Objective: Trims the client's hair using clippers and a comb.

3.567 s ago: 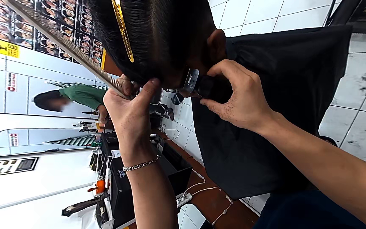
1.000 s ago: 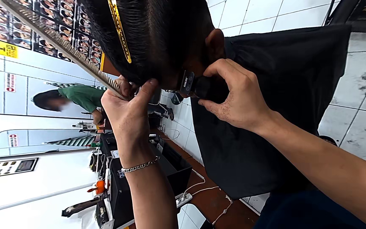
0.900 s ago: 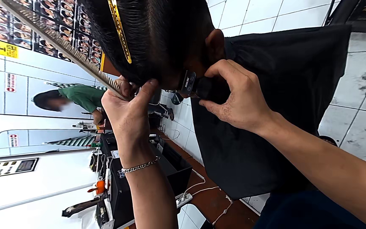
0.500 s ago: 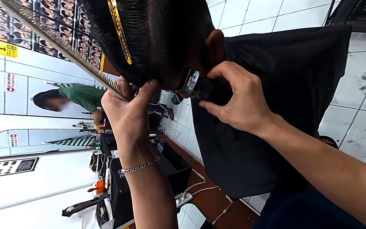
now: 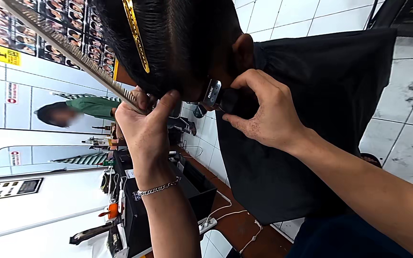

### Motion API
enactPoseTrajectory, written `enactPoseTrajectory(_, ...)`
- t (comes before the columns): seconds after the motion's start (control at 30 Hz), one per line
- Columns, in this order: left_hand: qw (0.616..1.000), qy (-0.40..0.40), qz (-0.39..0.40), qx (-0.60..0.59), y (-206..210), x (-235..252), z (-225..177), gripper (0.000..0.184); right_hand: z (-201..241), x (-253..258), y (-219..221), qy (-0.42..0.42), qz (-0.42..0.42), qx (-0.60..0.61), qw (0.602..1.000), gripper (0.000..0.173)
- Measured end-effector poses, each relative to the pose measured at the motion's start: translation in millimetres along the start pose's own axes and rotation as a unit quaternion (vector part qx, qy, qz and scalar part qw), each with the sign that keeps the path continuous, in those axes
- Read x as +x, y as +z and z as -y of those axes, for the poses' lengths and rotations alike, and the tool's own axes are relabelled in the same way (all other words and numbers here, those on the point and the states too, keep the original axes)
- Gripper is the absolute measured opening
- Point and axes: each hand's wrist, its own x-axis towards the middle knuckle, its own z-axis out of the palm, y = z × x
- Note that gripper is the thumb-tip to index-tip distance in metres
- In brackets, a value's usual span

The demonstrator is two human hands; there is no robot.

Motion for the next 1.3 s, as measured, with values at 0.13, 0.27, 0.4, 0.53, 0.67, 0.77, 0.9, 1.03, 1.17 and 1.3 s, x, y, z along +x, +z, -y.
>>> enactPoseTrajectory(0.13, 1.000, -0.003, -0.004, 0.003, 0, 0, 1, 0.028, 2, -1, -1, 0.000, 0.009, 0.001, 1.000, 0.040)
enactPoseTrajectory(0.27, 1.000, 0.001, 0.000, -0.003, 0, 0, 1, 0.027, 0, -1, -2, 0.002, -0.003, 0.003, 1.000, 0.040)
enactPoseTrajectory(0.4, 1.000, -0.004, -0.001, 0.004, 1, -1, 0, 0.025, 1, 0, -2, 0.001, 0.009, 0.001, 1.000, 0.041)
enactPoseTrajectory(0.53, 1.000, -0.004, -0.001, 0.013, 0, 0, -1, 0.025, 0, 2, -3, -0.002, -0.006, 0.004, 1.000, 0.041)
enactPoseTrajectory(0.67, 1.000, -0.011, -0.003, 0.017, 2, 0, -3, 0.025, -5, 2, -5, 0.012, -0.010, 0.022, 1.000, 0.041)
enactPoseTrajectory(0.77, 1.000, -0.004, -0.001, 0.017, 1, 1, -1, 0.026, -8, -1, -5, 0.037, -0.005, 0.040, 0.998, 0.042)
enactPoseTrajectory(0.9, 1.000, 0.001, 0.005, 0.006, 1, 1, 0, 0.025, -8, -4, -6, 0.062, 0.003, 0.064, 0.996, 0.042)
enactPoseTrajectory(1.03, 1.000, -0.006, 0.001, 0.012, 2, 0, -1, 0.026, -3, 0, -6, 0.049, 0.006, 0.064, 0.997, 0.041)
enactPoseTrajectory(1.17, 1.000, -0.003, 0.005, 0.005, 2, 2, 0, 0.026, -4, 1, -6, 0.039, 0.006, 0.061, 0.997, 0.040)
enactPoseTrajectory(1.3, 1.000, 0.000, 0.006, 0.007, 2, 2, 0, 0.025, -9, -5, -7, 0.056, 0.005, 0.062, 0.996, 0.041)
